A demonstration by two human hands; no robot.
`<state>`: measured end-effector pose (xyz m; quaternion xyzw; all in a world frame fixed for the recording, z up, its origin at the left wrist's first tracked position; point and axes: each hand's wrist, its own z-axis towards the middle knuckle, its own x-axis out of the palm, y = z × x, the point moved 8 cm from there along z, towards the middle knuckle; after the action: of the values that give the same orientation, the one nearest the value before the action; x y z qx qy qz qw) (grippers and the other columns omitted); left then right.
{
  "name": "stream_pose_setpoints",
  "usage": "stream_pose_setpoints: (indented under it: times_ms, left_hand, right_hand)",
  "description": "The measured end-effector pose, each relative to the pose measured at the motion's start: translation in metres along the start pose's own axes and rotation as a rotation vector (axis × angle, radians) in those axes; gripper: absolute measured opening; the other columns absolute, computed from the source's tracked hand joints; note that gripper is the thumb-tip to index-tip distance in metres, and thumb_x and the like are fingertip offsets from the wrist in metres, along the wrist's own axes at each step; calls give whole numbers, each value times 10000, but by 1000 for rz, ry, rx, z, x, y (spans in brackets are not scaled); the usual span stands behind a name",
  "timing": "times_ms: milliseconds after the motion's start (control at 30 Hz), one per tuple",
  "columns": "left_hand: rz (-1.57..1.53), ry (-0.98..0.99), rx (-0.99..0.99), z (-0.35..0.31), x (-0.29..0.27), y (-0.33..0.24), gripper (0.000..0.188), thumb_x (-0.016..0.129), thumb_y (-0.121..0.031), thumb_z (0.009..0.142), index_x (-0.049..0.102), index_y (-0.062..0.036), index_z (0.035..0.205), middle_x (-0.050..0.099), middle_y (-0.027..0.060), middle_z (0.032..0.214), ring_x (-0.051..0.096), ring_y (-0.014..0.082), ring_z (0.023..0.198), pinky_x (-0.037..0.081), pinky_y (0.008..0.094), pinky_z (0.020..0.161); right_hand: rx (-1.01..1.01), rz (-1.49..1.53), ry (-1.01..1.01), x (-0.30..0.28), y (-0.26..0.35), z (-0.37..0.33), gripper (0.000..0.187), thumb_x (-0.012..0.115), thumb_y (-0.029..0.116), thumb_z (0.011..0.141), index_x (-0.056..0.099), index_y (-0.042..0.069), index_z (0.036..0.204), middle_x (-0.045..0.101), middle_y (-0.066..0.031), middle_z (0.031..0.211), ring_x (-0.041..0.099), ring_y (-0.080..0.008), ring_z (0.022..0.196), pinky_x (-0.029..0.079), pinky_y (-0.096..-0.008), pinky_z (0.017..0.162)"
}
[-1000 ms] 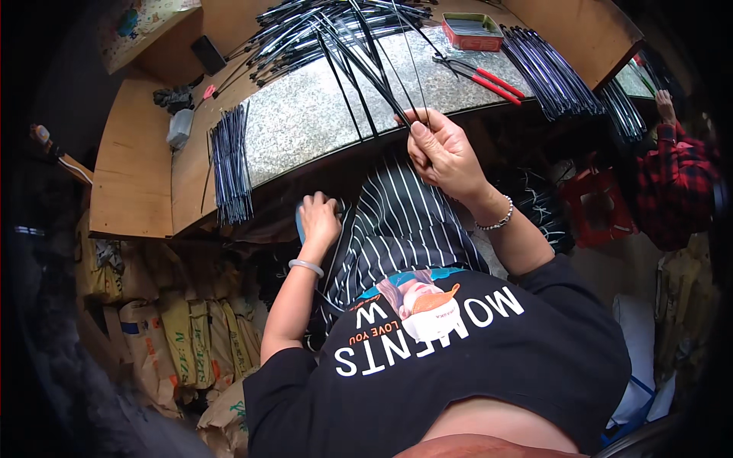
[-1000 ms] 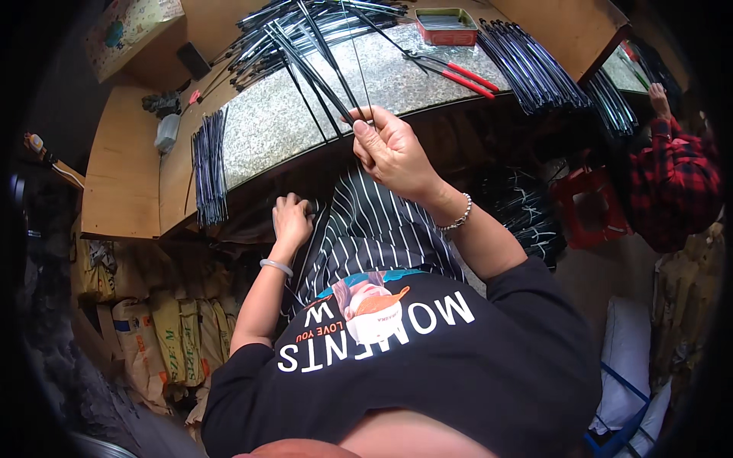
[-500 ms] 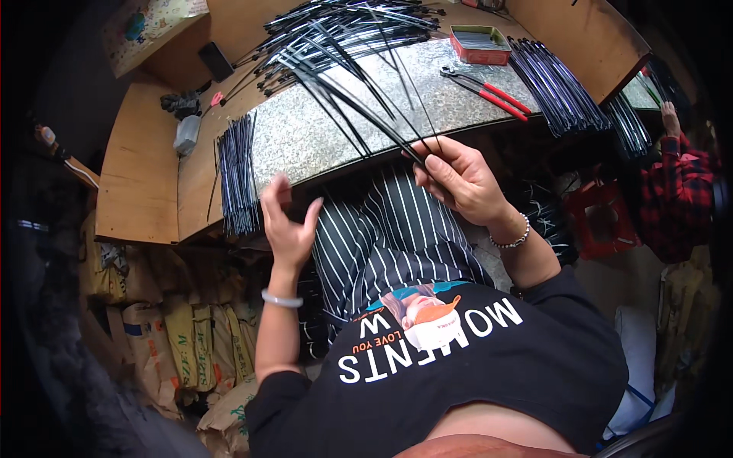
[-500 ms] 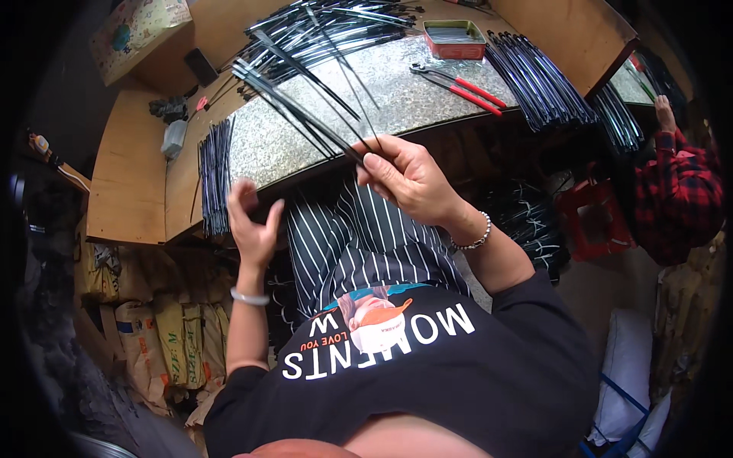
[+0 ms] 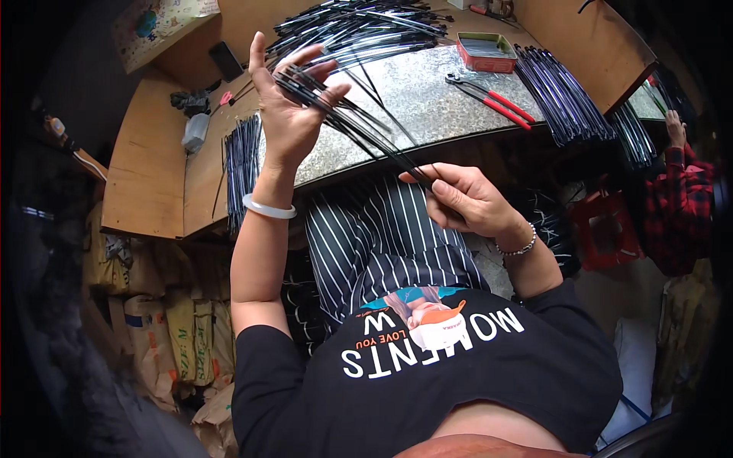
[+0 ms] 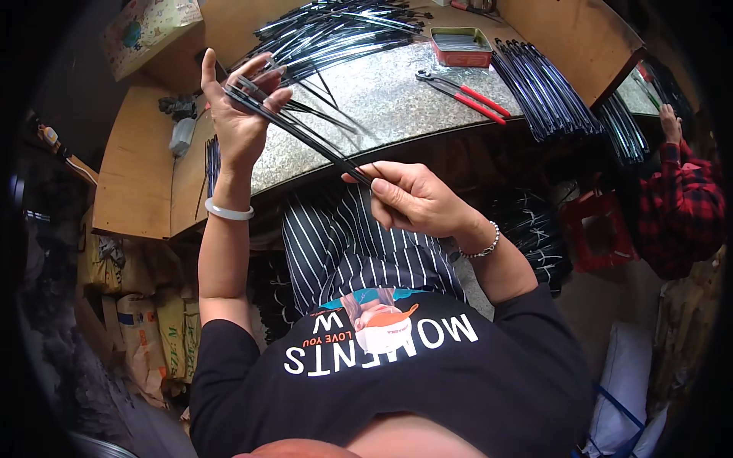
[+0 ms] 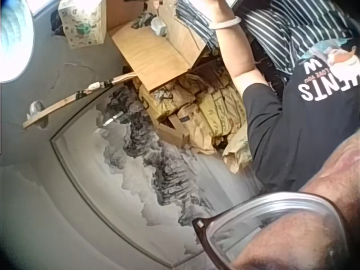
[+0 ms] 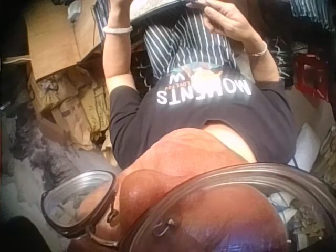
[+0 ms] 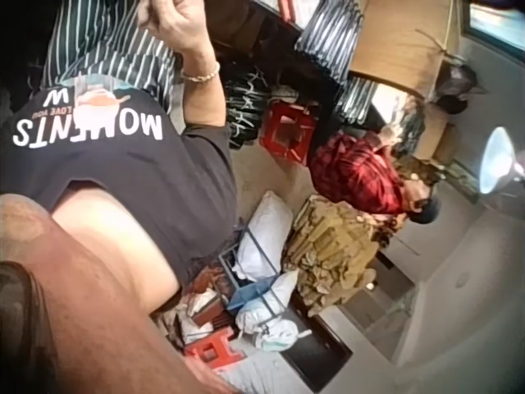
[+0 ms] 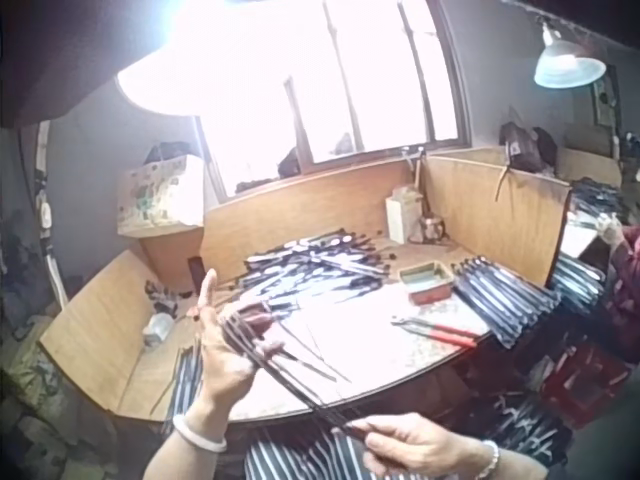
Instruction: Assembling small black rods and plastic fittings into completed units at a workbench.
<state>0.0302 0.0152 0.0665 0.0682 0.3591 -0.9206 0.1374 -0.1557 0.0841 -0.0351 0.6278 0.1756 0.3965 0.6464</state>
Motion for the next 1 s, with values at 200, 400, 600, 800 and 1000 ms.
stream_pose_setpoints:
  times_ms: [200, 400, 600, 800, 1000]
  left_hand:
    - [-176, -13, -26, 12, 3, 7, 917, 735, -21, 735, 131, -114, 1418, 569, 118, 1077, 605, 178, 951, 527, 263, 812]
    - [4, -97, -80, 33, -27, 33, 706, 714, -23, 762, 321, -89, 1344, 605, 72, 952, 597, 119, 862, 523, 228, 757]
    - [89, -300, -38, 55, -83, 70, 367, 723, -29, 762, 585, -18, 1103, 646, 46, 870, 597, 84, 795, 519, 215, 745]
    - [-30, -318, -45, 62, -91, 76, 292, 698, 2, 776, 609, 6, 1055, 653, 77, 936, 615, 108, 836, 524, 233, 772]
    - [-77, -152, -68, 53, -50, 57, 320, 674, 20, 792, 584, 32, 1098, 646, 133, 1012, 628, 161, 913, 534, 267, 801]
  right_hand:
    - [-3, -26, 73, -2, -2, 11, 368, 355, 203, 1001, 450, -39, 1261, 446, 33, 566, 350, -6, 448, 252, -156, 417]
    - [98, -105, -29, -28, -13, 22, 329, 400, 192, 988, 484, -10, 1235, 441, 42, 580, 365, -9, 477, 281, -158, 441]
    - [165, -399, -191, -82, -34, 20, 264, 502, 121, 938, 530, 4, 1173, 486, 25, 635, 448, -40, 562, 361, -181, 503]
    - [-145, -1539, -461, -110, -5, -11, 220, 555, 51, 879, 556, -4, 1091, 582, -31, 814, 524, -98, 679, 433, -229, 602]
    - [-108, -1188, -532, -104, 11, 2, 204, 508, 52, 901, 527, -9, 1095, 619, -102, 882, 594, -116, 729, 472, -243, 646]
